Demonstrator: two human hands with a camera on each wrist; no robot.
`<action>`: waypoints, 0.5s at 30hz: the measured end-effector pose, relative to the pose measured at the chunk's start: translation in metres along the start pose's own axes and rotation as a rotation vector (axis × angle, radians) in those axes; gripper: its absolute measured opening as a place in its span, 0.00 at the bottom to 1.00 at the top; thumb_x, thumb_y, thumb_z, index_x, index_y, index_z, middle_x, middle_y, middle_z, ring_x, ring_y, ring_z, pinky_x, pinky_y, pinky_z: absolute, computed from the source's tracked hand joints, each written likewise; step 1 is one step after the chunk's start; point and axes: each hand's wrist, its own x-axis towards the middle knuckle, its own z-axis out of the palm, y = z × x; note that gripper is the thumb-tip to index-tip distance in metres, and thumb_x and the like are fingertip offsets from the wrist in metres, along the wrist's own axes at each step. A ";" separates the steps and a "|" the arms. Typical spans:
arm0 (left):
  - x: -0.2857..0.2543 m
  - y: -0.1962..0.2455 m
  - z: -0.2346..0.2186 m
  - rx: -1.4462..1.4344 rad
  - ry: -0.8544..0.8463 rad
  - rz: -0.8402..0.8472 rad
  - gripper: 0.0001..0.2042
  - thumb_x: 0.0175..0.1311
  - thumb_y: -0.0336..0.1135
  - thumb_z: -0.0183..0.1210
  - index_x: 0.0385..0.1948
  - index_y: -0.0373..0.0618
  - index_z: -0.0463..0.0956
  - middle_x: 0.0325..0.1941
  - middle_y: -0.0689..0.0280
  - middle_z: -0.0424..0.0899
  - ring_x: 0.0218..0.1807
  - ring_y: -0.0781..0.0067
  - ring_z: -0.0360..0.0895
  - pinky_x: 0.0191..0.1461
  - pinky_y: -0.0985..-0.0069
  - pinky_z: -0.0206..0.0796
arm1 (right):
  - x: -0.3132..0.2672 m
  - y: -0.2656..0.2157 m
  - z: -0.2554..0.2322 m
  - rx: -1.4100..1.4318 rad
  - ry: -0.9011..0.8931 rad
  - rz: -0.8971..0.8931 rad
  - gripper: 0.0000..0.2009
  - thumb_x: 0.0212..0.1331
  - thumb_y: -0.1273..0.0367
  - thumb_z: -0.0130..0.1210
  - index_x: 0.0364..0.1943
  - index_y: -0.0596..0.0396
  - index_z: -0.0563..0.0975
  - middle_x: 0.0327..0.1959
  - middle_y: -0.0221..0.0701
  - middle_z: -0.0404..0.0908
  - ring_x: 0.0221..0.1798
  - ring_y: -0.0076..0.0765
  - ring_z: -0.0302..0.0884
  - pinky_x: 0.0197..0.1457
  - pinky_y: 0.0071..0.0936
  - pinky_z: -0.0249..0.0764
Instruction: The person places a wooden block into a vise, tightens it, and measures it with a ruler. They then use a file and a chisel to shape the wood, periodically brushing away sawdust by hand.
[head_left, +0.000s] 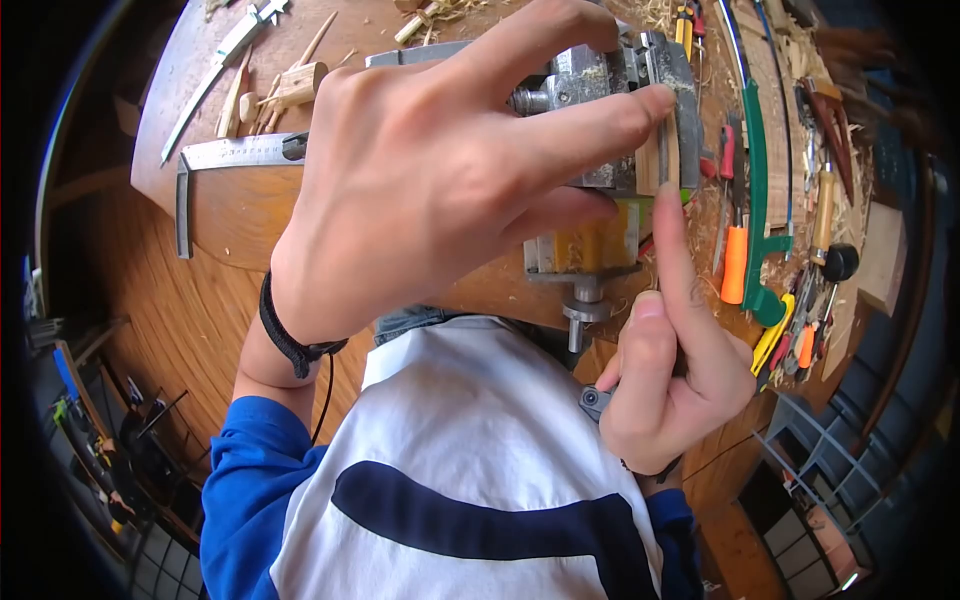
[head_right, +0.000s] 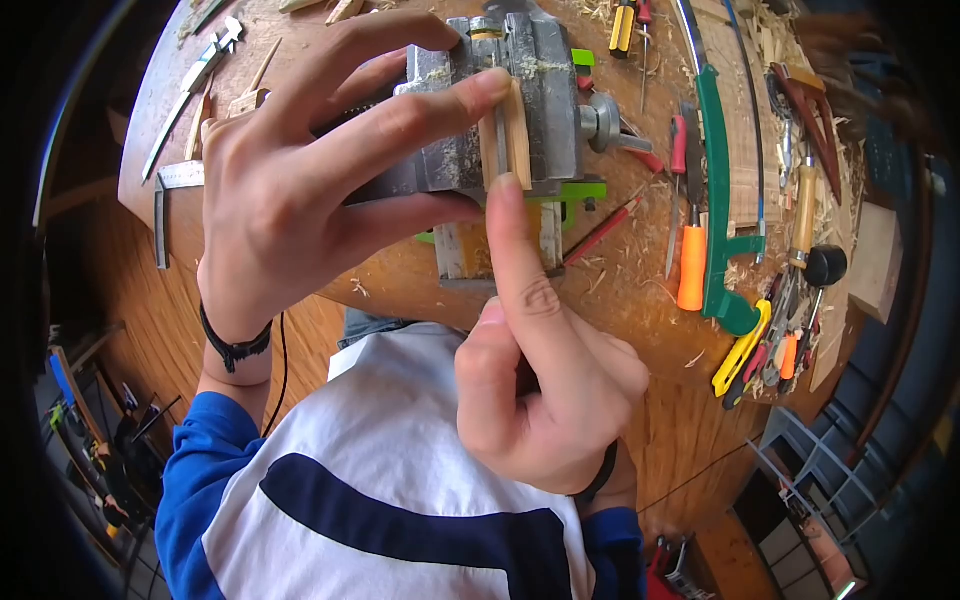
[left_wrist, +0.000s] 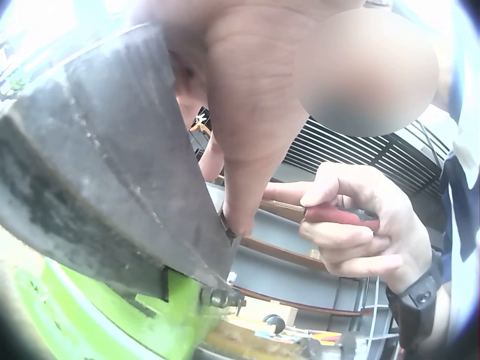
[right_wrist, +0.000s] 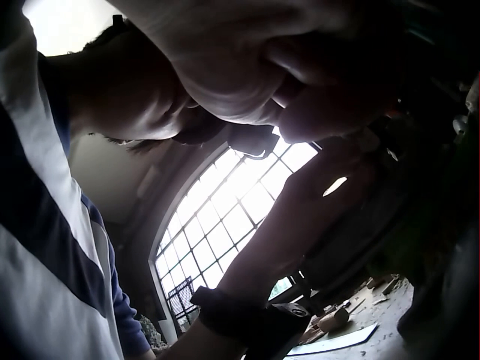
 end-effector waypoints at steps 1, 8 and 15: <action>0.002 0.002 -0.002 -0.010 0.008 0.011 0.25 0.38 0.42 0.73 0.47 0.60 0.85 0.56 0.61 0.80 0.46 0.57 0.85 0.43 0.66 0.83 | 0.000 0.000 0.001 0.006 0.006 -0.005 0.26 0.56 0.77 0.39 0.60 0.65 0.76 0.21 0.29 0.80 0.13 0.12 0.58 0.17 0.18 0.59; 0.016 0.018 -0.014 -0.085 0.071 0.095 0.26 0.38 0.42 0.73 0.47 0.61 0.84 0.56 0.61 0.80 0.46 0.57 0.85 0.42 0.66 0.83 | 0.001 0.016 -0.003 0.036 -0.022 -0.206 0.29 0.45 0.82 0.45 0.58 0.74 0.74 0.29 0.44 0.85 0.17 0.24 0.75 0.28 0.22 0.74; 0.016 0.026 -0.010 -0.165 0.136 -0.096 0.26 0.38 0.41 0.73 0.47 0.61 0.84 0.56 0.61 0.79 0.47 0.56 0.85 0.43 0.65 0.83 | -0.013 0.018 -0.008 -0.006 -0.019 -0.190 0.28 0.43 0.80 0.45 0.55 0.74 0.76 0.32 0.46 0.86 0.18 0.27 0.77 0.30 0.25 0.76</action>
